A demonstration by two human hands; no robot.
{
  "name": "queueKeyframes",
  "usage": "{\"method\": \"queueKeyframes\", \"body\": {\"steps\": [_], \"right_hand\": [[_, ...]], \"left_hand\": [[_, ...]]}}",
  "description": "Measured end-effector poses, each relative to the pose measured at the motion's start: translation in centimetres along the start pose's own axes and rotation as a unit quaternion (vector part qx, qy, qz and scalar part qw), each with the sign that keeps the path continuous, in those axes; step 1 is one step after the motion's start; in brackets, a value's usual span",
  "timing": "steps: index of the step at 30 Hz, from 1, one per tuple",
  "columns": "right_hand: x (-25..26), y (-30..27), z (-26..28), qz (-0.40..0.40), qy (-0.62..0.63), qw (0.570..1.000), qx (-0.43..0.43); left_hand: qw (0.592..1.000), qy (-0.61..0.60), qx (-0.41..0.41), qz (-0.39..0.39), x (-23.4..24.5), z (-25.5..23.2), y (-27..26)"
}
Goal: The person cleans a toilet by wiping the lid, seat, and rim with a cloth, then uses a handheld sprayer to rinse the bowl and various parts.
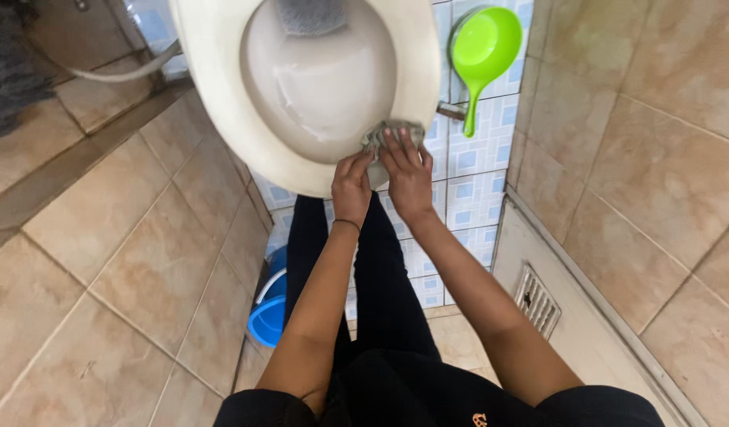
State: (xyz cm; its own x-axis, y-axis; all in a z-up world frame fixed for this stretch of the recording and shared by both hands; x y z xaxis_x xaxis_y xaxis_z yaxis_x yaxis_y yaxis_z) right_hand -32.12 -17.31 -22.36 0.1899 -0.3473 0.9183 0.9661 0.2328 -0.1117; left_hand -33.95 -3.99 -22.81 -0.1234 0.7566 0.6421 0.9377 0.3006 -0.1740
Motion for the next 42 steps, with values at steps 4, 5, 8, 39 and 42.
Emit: {"method": "queueKeyframes", "body": {"steps": [4,5,8,39,42], "right_hand": [[-1.9,-3.7,4.8,-0.009,0.05,0.996,-0.07],[-2.4,-4.0,6.1,-0.007,0.051,0.995,-0.086],[-4.0,-3.9,9.7,-0.001,0.051,0.99,-0.129],[-0.7,15.1,14.0,-0.299,0.254,0.908,-0.146],[2.1,18.1,8.9,-0.336,0.216,0.898,-0.185]], "left_hand": [[0.995,0.06,-0.071,0.026,4.7,1.5,-1.4],[0.993,0.076,-0.089,0.031,5.9,1.9,-1.2],[0.991,0.094,-0.088,0.044,8.8,3.1,-0.4],[0.98,-0.024,-0.194,-0.024,14.9,-3.3,20.5],[0.963,-0.058,-0.264,0.019,10.2,-7.4,24.0]]}}
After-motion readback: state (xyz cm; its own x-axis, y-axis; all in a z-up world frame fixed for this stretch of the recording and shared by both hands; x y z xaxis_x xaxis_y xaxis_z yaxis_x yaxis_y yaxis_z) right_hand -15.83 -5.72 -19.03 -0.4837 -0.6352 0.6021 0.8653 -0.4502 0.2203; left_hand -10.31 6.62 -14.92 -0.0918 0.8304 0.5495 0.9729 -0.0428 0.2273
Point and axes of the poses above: each hand's wrist, its own y-axis towards the middle knuckle, its own x-axis out of the back of the hand, z = x × y, the point moved 3 cm from there along y, towards the middle knuckle, and after that the axes turned 11 degrees about -z, right-handed, at the moved point
